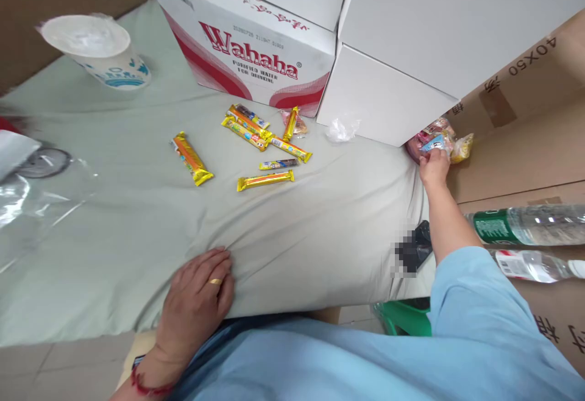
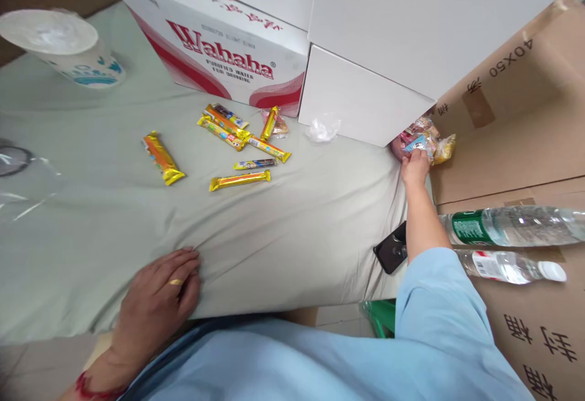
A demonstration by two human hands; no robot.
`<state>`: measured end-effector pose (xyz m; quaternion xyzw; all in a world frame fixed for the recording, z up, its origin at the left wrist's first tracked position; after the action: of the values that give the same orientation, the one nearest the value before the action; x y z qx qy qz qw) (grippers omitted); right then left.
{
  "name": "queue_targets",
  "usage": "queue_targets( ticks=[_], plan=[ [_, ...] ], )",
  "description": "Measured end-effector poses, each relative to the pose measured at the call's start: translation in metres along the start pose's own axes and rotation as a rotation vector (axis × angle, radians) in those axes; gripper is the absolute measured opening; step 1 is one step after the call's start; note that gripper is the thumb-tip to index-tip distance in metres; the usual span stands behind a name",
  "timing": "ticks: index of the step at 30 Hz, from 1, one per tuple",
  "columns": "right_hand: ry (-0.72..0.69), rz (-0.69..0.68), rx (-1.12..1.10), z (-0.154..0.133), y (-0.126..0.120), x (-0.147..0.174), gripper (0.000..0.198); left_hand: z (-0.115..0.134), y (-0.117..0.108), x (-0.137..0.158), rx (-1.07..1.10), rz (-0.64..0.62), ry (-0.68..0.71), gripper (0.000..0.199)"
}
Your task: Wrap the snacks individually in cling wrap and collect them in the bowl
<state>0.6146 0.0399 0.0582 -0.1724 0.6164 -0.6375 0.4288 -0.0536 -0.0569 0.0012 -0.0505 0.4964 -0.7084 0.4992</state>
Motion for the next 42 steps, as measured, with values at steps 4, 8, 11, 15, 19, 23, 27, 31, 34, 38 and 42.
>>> queue_targets(
  ticks=[4,8,11,15,19,23,27,31,34,38,42],
  plan=[
    [-0.036,-0.014,0.029,-0.007,0.005,-0.022,0.023,0.001,-0.003,-0.003,-0.017,0.007,0.029,0.031],
    [-0.070,-0.030,0.031,-0.012,0.008,-0.044,0.024,0.000,-0.004,-0.004,-0.011,-0.002,0.039,0.031],
    [-0.076,-0.037,0.037,-0.016,0.010,-0.057,0.028,-0.001,-0.004,-0.003,-0.012,-0.006,0.040,0.030],
    [-0.095,-0.013,0.011,-0.024,0.010,-0.053,0.038,-0.002,-0.005,-0.003,-0.013,-0.013,0.047,0.029],
    [-0.096,0.141,-0.100,-0.031,0.009,-0.018,0.055,-0.001,-0.004,-0.003,-0.019,-0.020,0.043,0.029],
    [0.019,0.221,-0.206,-0.034,0.016,0.014,0.038,0.001,-0.004,-0.004,-0.008,-0.003,0.050,0.029],
    [-0.095,0.252,-0.319,-0.072,0.009,0.025,0.027,0.004,-0.005,-0.006,-0.021,0.010,0.071,0.025],
    [-0.317,0.337,-0.411,-0.147,-0.019,0.029,0.055,0.005,-0.005,-0.007,-0.034,0.012,0.077,0.022],
    [-0.448,0.198,-0.372,-0.201,-0.035,0.034,0.075,0.007,-0.004,-0.007,-0.037,0.025,0.065,0.021],
    [-0.375,0.007,-0.248,-0.227,-0.041,0.049,0.045,0.010,-0.002,-0.007,-0.057,0.045,0.061,0.019],
    [-0.249,0.016,-0.415,-0.216,-0.044,0.072,0.019,0.009,0.000,-0.006,-0.038,0.063,0.050,0.020]
  ],
)
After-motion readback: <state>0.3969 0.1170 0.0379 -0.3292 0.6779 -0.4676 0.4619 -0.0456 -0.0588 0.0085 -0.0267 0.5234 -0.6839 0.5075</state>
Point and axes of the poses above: each hand's wrist, its own x-axis away from the middle knuckle, its own y-axis out of the palm, z = x × y, the point moved 2 cm from there along -x, towards the middle knuckle, and after that the axes turned 14 degrees about x, right-handed, at the moved point
